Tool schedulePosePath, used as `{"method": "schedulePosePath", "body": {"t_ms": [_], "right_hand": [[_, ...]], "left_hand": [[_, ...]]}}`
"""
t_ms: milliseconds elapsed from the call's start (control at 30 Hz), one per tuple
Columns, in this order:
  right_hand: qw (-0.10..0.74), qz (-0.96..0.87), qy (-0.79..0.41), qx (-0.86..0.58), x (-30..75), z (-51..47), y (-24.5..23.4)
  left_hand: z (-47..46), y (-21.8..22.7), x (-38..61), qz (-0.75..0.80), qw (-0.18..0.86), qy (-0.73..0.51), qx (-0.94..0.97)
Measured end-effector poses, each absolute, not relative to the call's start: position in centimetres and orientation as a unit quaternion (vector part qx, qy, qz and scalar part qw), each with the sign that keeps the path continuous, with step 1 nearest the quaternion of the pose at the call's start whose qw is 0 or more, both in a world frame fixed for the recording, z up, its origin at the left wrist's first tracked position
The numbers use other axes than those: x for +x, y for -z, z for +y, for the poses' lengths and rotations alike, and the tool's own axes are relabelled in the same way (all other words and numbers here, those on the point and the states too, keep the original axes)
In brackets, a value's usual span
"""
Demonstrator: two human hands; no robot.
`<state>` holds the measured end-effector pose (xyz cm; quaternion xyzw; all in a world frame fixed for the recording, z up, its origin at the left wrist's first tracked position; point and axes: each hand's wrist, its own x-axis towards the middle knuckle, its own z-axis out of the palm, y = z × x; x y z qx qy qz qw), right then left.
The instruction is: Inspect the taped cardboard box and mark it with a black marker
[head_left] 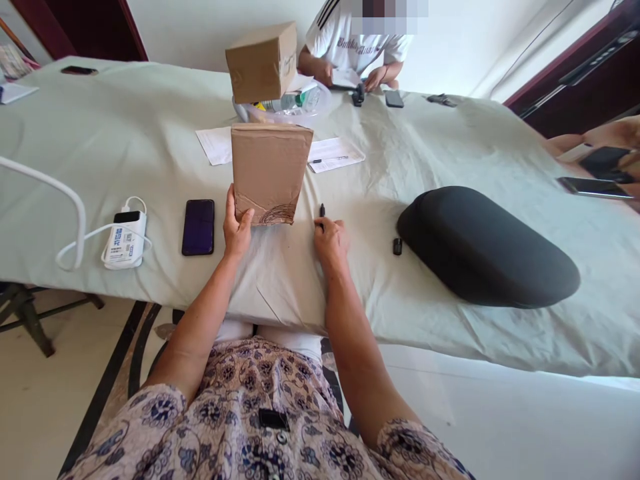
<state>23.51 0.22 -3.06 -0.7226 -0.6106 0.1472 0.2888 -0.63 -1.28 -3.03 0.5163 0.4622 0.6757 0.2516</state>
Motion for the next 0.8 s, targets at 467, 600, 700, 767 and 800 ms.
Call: {"method": "schedulePosePath", "body": {"t_ms": [467, 600, 700, 767, 800], "right_hand": [[0.704, -0.523, -0.116, -0.466, 19.9, -1.5, 1.3], [0.701, -0.565, -0.134, -0.414, 19.0, -3.3, 0.7], [0.630, -0.664, -0.183, -0.360, 18.4, -3.8, 0.9], [0.571, -0.723, -0.186, -0.342, 18.0, -3.7, 0.9], [0.551, -0.740, -0.181, -0.340, 17.8, -3.6, 0.9]], "left_hand": [[-0.4, 3.6, -1.3, 0.488, 0.228, -0.667, 0.514], [-0.5, 3.6, -1.2, 0.493, 0.226, -0.662, 0.518], [-0.6, 3.6, -1.1, 0.496, 0.219, -0.661, 0.518], [-0.6, 3.6, -1.0, 0.498, 0.217, -0.662, 0.516], [-0.6, 3.6, -1.0, 0.497, 0.218, -0.663, 0.516]]}}
